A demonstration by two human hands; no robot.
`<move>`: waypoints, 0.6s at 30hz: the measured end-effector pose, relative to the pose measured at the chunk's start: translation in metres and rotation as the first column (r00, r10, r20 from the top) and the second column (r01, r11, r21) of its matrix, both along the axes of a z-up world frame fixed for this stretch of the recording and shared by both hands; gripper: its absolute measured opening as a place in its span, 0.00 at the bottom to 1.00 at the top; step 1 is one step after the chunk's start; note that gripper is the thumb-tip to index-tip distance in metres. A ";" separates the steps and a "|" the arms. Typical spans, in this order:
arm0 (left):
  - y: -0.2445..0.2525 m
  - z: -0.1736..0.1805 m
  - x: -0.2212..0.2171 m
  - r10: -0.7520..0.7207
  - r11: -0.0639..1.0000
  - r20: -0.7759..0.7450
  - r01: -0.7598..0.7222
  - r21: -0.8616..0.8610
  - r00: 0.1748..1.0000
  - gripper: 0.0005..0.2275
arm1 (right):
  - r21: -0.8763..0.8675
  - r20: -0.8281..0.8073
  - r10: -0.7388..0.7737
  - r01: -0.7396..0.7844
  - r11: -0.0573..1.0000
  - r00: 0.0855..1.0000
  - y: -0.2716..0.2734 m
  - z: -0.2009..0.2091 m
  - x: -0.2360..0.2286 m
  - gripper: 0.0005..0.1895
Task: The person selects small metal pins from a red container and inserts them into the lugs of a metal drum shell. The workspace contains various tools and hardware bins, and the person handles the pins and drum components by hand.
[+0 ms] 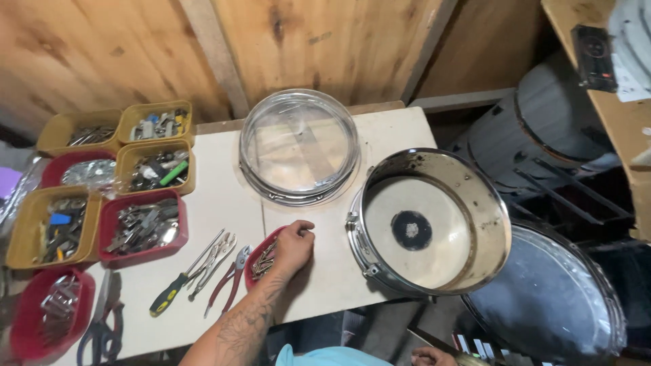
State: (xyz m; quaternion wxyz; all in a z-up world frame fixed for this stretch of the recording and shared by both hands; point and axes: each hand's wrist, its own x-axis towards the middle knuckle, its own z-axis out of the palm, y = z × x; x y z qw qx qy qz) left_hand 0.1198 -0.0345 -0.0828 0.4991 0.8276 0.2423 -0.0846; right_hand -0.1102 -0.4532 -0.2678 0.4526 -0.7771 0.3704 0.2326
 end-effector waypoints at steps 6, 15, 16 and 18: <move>0.075 0.010 -0.024 0.041 0.995 -0.030 -0.038 0.092 0.999 0.12 | -0.161 0.021 0.217 -0.211 0.964 0.976 0.018 -0.017 0.019 0.09; 0.103 0.063 -0.073 0.057 0.990 -0.179 -0.032 0.139 0.982 0.11 | 0.043 -0.060 0.153 -0.151 0.988 0.986 0.035 0.027 0.056 0.11; 0.101 0.061 -0.079 0.063 0.990 -0.180 -0.038 0.138 0.982 0.11 | 0.043 -0.061 0.159 -0.157 0.987 0.985 0.034 0.024 0.056 0.11; 0.097 0.060 -0.092 -0.017 0.943 -0.332 0.126 0.307 0.943 0.16 | -0.013 -0.023 0.189 -0.189 0.982 0.982 0.033 0.019 0.055 0.12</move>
